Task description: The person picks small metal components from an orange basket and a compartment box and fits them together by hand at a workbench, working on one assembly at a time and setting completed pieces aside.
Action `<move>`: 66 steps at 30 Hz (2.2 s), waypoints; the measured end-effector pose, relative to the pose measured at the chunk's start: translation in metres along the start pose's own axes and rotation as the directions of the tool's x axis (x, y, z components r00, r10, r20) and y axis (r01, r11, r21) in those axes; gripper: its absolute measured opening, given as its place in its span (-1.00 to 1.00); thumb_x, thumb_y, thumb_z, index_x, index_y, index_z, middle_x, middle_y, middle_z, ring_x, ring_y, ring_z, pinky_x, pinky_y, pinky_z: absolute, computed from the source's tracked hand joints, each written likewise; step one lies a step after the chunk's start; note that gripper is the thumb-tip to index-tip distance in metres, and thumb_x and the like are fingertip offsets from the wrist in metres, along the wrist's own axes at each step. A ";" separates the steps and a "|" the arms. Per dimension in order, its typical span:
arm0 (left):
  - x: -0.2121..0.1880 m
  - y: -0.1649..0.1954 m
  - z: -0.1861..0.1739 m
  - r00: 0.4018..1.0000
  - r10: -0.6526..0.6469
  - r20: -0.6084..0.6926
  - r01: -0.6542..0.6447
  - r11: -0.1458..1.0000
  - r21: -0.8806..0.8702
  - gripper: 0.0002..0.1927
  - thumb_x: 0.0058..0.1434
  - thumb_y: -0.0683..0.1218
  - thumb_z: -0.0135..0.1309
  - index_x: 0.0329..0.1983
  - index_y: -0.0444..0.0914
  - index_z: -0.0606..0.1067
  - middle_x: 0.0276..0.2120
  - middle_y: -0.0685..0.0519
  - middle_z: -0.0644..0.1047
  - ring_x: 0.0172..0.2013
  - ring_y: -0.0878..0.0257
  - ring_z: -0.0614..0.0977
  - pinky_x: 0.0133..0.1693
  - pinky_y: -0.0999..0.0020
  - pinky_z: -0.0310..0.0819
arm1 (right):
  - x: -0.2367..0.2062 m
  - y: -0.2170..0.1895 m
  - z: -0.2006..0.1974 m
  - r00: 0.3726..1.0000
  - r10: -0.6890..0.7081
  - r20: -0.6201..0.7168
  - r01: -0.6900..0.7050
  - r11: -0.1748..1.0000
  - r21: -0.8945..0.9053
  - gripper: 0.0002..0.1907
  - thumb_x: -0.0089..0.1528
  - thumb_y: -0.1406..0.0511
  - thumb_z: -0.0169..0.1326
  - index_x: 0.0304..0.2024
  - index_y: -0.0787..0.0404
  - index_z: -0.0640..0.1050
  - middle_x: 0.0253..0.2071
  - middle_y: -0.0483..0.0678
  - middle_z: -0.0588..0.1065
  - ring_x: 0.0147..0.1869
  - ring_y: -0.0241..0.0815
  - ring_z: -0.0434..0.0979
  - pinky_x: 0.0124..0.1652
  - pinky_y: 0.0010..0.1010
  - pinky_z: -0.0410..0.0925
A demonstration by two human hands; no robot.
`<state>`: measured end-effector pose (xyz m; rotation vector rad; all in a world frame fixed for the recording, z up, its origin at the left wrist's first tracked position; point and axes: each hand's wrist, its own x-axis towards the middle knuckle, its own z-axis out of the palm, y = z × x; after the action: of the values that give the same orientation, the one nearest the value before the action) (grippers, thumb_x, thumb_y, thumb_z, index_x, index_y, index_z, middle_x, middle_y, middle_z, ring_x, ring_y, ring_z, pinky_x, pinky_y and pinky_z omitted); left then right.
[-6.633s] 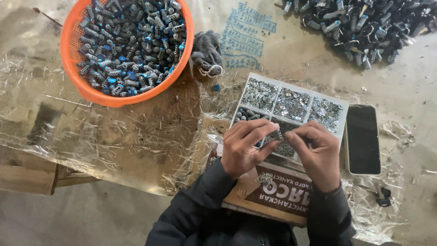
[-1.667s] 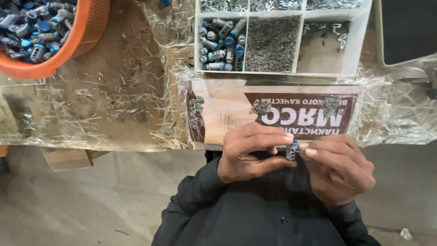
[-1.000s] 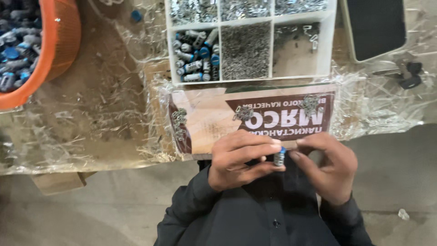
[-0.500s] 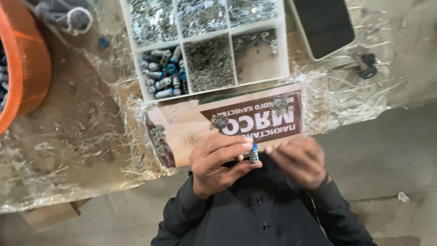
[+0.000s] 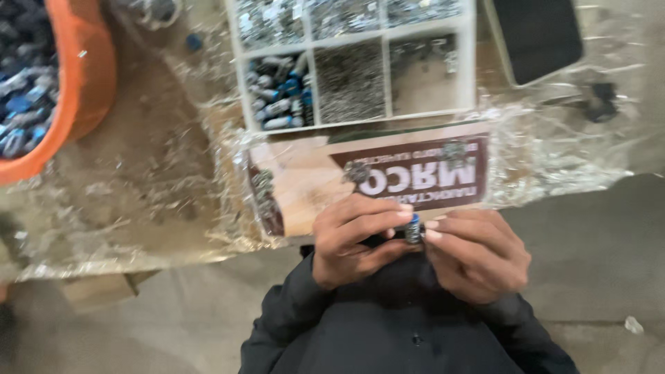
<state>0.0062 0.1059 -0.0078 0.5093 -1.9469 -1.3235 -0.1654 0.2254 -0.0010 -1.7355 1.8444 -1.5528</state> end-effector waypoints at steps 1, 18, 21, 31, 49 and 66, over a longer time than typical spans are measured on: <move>0.000 -0.001 0.000 1.000 0.010 -0.006 -0.010 1.000 0.011 -0.59 0.16 -0.12 0.43 0.06 -0.18 0.57 -0.01 0.01 0.62 -0.15 0.17 0.70 -0.15 0.36 0.62 | -0.001 -0.001 0.001 1.000 0.029 -0.003 -0.029 1.000 -0.005 -0.73 0.05 0.55 0.35 -0.24 0.28 0.60 -0.27 0.05 0.57 -0.19 -0.01 0.61 -0.20 -0.32 0.46; -0.002 -0.005 0.000 0.999 0.031 -0.014 -0.029 0.989 0.146 -0.58 0.07 -0.15 0.48 0.00 -0.17 0.62 -0.09 0.04 0.62 -0.19 0.13 0.69 -0.16 0.28 0.58 | 0.000 0.000 0.005 0.995 -0.020 0.096 0.033 0.990 -0.135 -0.68 0.02 0.51 0.31 -0.17 0.21 0.65 -0.19 -0.01 0.57 -0.14 -0.06 0.55 -0.13 -0.29 0.40; -0.002 -0.005 0.001 0.999 0.038 -0.005 -0.037 0.994 0.106 -0.58 0.05 -0.15 0.47 -0.02 -0.18 0.61 -0.09 0.03 0.63 -0.20 0.13 0.69 -0.16 0.29 0.58 | -0.004 0.000 0.002 0.885 0.439 0.154 -0.465 0.833 0.299 -0.68 0.12 0.48 0.28 -0.06 0.32 0.60 -0.16 0.03 0.55 -0.20 -0.24 0.53 -0.27 -0.52 0.34; -0.009 -0.004 -0.017 0.995 -0.059 -0.085 0.045 0.987 -0.157 -0.58 0.06 -0.17 0.50 -0.04 -0.28 0.60 -0.12 -0.07 0.64 -0.26 0.23 0.67 -0.30 0.44 0.60 | -0.003 0.009 0.009 0.920 0.290 0.262 -0.289 0.956 -0.047 -0.77 0.19 0.40 0.31 -0.12 0.22 0.60 -0.19 -0.05 0.55 -0.14 -0.17 0.57 -0.13 -0.40 0.41; -0.021 -0.002 -0.044 0.975 -0.048 -0.217 0.047 0.999 -0.012 -0.56 0.12 -0.16 0.49 0.03 -0.26 0.58 -0.03 -0.05 0.62 -0.21 0.28 0.68 -0.28 0.49 0.66 | -0.006 0.011 0.025 0.892 0.039 0.450 0.190 0.872 -0.452 -0.37 0.08 0.01 0.42 0.13 0.12 0.63 -0.08 -0.08 0.40 -0.07 -0.07 0.39 -0.07 -0.18 0.30; -0.016 -0.006 -0.029 0.992 -0.040 -0.119 0.040 0.999 -0.004 -0.54 0.10 -0.12 0.51 0.05 -0.19 0.58 -0.04 0.06 0.63 -0.21 0.32 0.66 -0.27 0.48 0.60 | -0.033 0.020 0.015 0.973 0.186 0.138 -0.217 0.941 0.259 -0.77 0.15 0.53 0.27 -0.18 0.20 0.63 -0.22 -0.15 0.58 -0.17 -0.30 0.63 -0.23 -0.56 0.49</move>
<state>0.0375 0.0959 -0.0121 0.6155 -1.8467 -1.2899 -0.1572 0.2392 -0.0389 -1.4324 1.6098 -1.5126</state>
